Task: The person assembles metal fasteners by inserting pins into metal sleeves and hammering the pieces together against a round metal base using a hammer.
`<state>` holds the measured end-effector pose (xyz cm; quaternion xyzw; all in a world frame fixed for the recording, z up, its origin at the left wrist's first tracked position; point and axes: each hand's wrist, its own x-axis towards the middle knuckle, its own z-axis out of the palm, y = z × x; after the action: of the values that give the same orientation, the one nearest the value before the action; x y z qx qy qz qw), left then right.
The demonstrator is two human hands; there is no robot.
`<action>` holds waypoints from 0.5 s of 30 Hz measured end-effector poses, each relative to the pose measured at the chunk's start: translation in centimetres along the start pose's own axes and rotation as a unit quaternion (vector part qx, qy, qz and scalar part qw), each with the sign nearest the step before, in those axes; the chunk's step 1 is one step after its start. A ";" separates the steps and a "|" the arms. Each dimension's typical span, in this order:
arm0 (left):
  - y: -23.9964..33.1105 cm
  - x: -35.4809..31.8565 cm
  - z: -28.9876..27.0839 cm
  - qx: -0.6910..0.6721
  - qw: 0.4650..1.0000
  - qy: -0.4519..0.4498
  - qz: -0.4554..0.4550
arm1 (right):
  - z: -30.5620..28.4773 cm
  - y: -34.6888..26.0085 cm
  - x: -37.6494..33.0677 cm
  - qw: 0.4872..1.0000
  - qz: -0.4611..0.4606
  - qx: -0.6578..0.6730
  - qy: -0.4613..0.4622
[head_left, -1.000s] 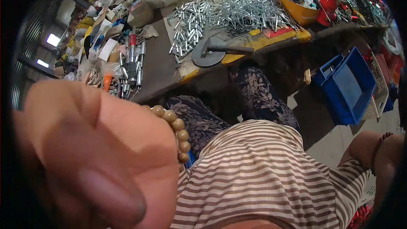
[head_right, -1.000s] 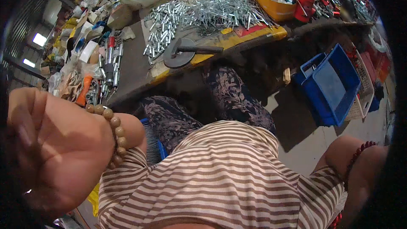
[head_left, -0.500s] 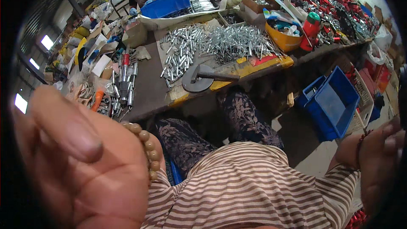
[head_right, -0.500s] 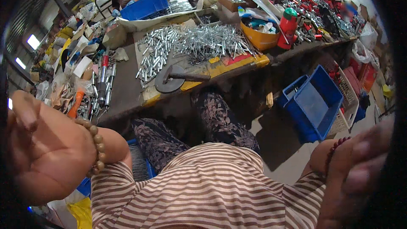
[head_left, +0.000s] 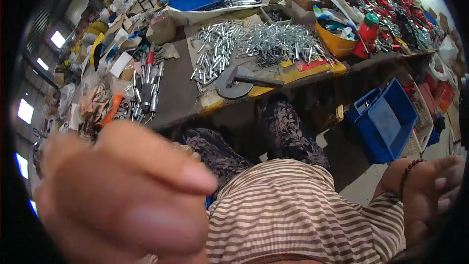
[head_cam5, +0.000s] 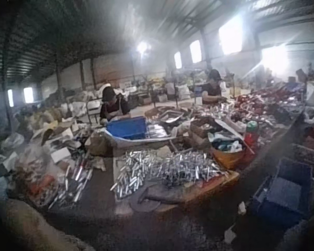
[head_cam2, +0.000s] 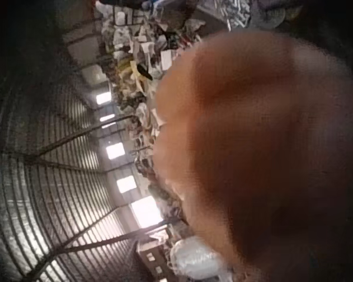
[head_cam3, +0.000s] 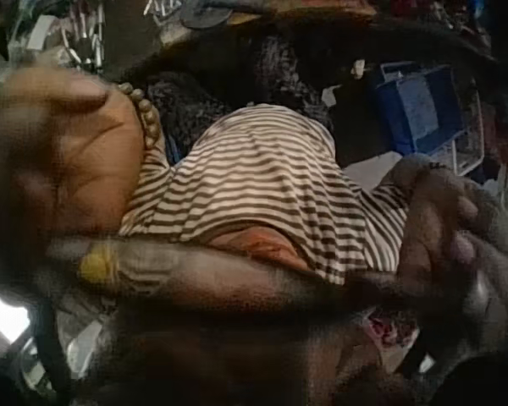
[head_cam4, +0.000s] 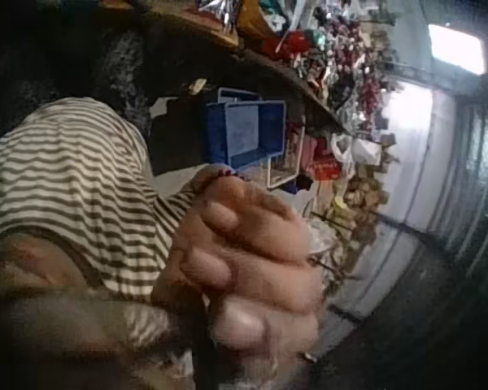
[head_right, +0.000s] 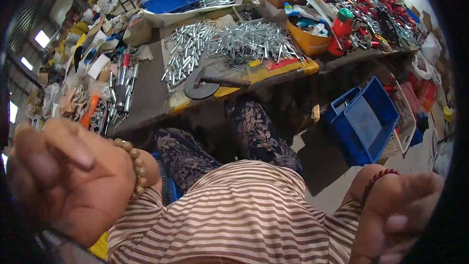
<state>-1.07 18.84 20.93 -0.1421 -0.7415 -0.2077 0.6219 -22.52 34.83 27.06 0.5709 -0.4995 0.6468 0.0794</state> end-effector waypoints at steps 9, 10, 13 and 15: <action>-8.4 -5.1 -0.3 0.116 0.971 0.042 -0.205 | 3.8 16.1 -2.0 0.991 -0.021 -0.023 -0.131; -9.3 -6.7 -0.1 0.123 0.955 0.046 -0.267 | 5.1 17.8 -2.2 0.986 0.005 -0.003 -0.169; -11.6 -11.3 1.0 0.036 0.832 0.097 -0.544 | 8.8 20.4 -2.6 0.956 0.208 0.017 -0.205; -12.8 -12.8 0.9 -0.020 0.793 0.108 -0.600 | 9.2 23.5 -2.2 0.873 0.395 0.108 -0.265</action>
<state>-5.51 8.74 6.60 0.3419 -0.6017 -0.5677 0.4458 -31.54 17.59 10.77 0.4811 -0.6127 0.4985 -0.3805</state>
